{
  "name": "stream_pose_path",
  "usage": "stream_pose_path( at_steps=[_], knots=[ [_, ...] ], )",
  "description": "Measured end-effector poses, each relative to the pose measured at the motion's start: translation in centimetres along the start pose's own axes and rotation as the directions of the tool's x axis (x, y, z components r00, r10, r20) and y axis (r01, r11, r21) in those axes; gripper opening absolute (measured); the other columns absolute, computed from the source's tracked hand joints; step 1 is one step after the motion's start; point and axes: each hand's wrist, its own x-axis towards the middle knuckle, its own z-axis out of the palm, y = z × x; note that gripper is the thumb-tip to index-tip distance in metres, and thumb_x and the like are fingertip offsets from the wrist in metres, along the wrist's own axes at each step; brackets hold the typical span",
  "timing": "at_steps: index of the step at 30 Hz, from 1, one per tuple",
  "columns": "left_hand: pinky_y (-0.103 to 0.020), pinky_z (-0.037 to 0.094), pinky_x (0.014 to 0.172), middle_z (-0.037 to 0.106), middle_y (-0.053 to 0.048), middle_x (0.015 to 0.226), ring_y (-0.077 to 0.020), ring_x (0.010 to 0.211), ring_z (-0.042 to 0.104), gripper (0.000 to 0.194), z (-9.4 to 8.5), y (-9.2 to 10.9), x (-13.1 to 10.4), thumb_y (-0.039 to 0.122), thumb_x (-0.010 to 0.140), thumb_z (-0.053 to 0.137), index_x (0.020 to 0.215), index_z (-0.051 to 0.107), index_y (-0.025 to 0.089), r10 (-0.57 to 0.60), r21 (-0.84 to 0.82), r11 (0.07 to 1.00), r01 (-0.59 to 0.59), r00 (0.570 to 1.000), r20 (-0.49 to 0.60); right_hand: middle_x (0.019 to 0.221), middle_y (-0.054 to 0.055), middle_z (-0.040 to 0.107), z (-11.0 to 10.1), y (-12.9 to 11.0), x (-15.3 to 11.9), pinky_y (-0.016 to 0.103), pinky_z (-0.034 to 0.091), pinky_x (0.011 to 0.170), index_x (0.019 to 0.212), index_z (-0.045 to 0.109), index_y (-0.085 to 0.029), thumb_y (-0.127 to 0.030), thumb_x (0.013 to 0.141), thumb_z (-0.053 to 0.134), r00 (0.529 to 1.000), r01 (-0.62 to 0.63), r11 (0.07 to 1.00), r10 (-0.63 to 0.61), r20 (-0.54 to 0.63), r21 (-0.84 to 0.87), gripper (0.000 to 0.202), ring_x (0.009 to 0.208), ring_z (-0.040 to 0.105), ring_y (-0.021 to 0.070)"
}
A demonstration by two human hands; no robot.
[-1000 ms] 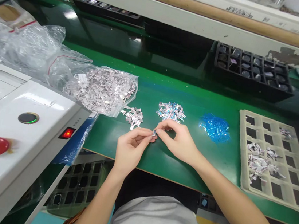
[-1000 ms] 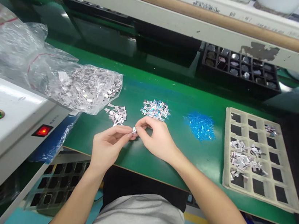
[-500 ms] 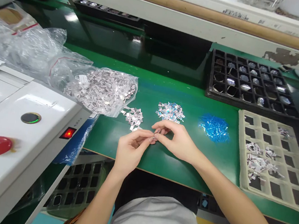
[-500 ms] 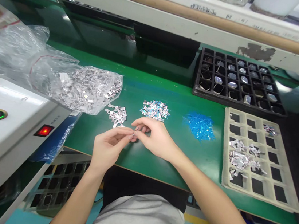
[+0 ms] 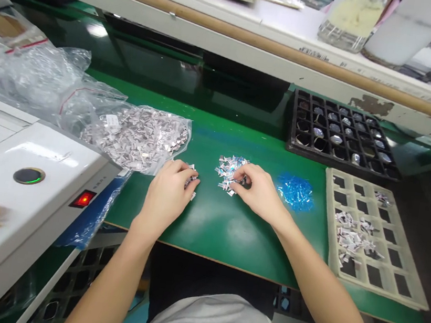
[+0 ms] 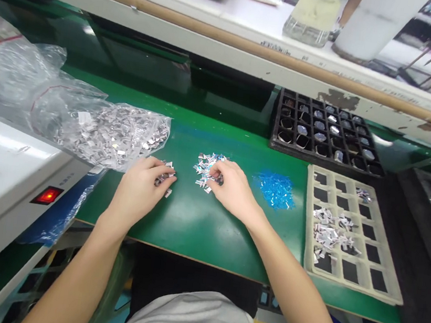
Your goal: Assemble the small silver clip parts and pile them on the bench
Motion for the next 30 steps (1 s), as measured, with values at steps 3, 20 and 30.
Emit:
stream_pose_path(
  at_steps=[3, 20, 30],
  knots=[
    [-0.043, 0.05, 0.085, 0.069, -0.01, 0.097, -0.0323, 0.1, 0.063, 0.017, 0.0, 0.0, 0.4, 0.024, 0.097, 0.06, 0.094, 0.076, 0.023, 0.026, -0.009, 1.0, -0.026, 0.999, 0.022, 0.088, 0.001, 0.069, -0.5, 0.8, 0.5, 0.033, 0.043, 0.078, 0.09, 0.07, -0.023, -0.014, 0.085, 0.074, 0.998, -0.02, 1.0, 0.02, -0.055, 0.0, 0.011, 0.084, 0.058, 0.0193],
    [-0.037, 0.068, 0.086, 0.079, -0.01, 0.098, -0.0261, 0.089, 0.081, 0.015, -0.1, 4.6, -3.7, 0.032, 0.087, 0.085, 0.093, 0.081, 0.018, -0.319, -0.883, 0.354, 0.31, 0.927, 0.197, 0.108, 0.013, 0.075, -5.0, 9.1, 5.0, 0.047, 0.054, 0.092, 0.105, 0.078, -0.019, -0.023, 0.091, 0.06, 0.906, -0.167, 0.971, 0.084, -0.415, -0.169, 0.023, 0.084, 0.068, 0.0259],
    [-0.038, 0.07, 0.082, 0.084, -0.008, 0.088, -0.0278, 0.085, 0.083, 0.014, 1.3, 6.2, -5.8, 0.033, 0.084, 0.089, 0.089, 0.083, 0.02, -0.307, -0.871, 0.256, 0.419, 0.89, 0.337, 0.108, 0.015, 0.072, -2.5, 11.5, 5.8, 0.055, 0.046, 0.106, 0.104, 0.078, -0.021, -0.024, 0.094, 0.058, 0.94, -0.161, 0.934, 0.046, -0.337, -0.319, 0.023, 0.105, 0.062, 0.0337]
  ],
)
